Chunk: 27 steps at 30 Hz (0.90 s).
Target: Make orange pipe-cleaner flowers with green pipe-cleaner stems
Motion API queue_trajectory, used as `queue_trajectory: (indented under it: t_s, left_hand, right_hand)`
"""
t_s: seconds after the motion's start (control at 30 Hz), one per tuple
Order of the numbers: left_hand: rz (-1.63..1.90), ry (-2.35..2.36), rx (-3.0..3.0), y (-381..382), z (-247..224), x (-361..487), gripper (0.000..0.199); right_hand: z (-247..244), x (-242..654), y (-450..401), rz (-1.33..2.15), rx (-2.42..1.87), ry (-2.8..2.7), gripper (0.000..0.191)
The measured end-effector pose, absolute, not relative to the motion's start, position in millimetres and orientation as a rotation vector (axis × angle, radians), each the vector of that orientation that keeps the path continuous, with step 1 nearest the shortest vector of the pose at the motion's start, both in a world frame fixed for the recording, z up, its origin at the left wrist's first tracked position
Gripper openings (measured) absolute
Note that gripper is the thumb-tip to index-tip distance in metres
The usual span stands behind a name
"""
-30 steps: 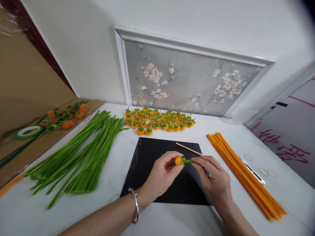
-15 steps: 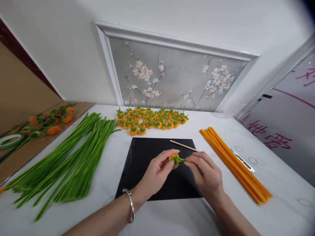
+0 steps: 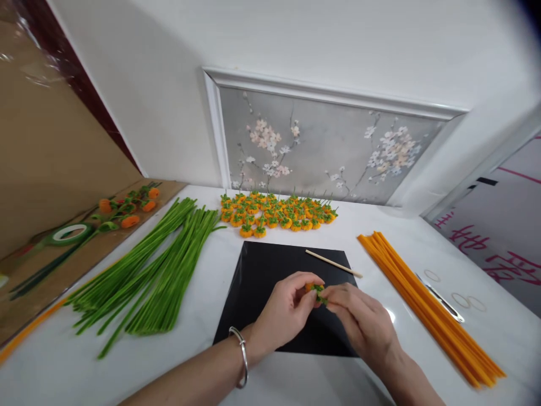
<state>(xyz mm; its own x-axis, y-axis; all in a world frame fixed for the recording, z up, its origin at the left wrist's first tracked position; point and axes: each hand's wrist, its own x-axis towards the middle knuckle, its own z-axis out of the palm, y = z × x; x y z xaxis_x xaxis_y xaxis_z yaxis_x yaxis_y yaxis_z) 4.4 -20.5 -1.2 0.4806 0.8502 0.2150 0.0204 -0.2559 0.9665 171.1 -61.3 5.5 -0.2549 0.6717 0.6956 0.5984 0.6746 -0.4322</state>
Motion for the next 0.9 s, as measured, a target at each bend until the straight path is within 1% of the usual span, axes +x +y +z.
queue_trajectory:
  t_s: [0.13, 0.23, 0.33, 0.43, 0.53, 0.6, 0.73, 0.83, 0.9]
  left_hand:
    - [0.942, 0.743, 1.661, -22.2, -1.7, 4.9, 0.02]
    - [0.916, 0.75, 1.653, -22.7, -4.6, 6.4, 0.02]
    - [0.896, 0.736, 1.506, -22.8, -5.6, 7.6, 0.019]
    - [0.891, 0.702, 1.311, -21.9, -3.7, 7.5, 0.025]
    - [0.902, 0.726, 1.177, -19.2, -3.5, 7.4, 0.036]
    - [0.924, 0.771, 1.121, -16.9, -6.4, 8.3, 0.04]
    - [0.945, 0.817, 1.133, -14.5, -16.4, 11.9, 0.032]
    - [0.944, 0.808, 1.181, -15.3, -23.2, 13.6, 0.022]
    - [0.945, 0.803, 1.184, -15.7, -26.9, 13.9, 0.017]
  right_hand:
    - [-0.8, 168.7, -61.6, 0.08, -1.121, -1.876, 0.016]
    - [-4.8, 168.3, -61.4, 0.024, -1.13, -1.882, 0.017]
    - [-3.5, 168.1, -61.4, -0.012, -1.119, -1.875, 0.017]
    - [5.9, 168.3, -60.9, -0.018, -1.198, -1.763, 0.016]
    - [22.8, 169.0, -56.8, 0.086, -1.339, -1.553, 0.016]
    - [34.5, 169.1, -48.5, 0.243, -1.367, -1.446, 0.02]
    - [44.0, 162.6, -9.1, 0.53, -1.302, -1.384, 0.029]
    - [36.4, 144.9, 34.4, 0.555, -1.358, -1.501, 0.029]
    - [28.1, 127.3, 61.6, 0.542, -1.371, -1.573, 0.026]
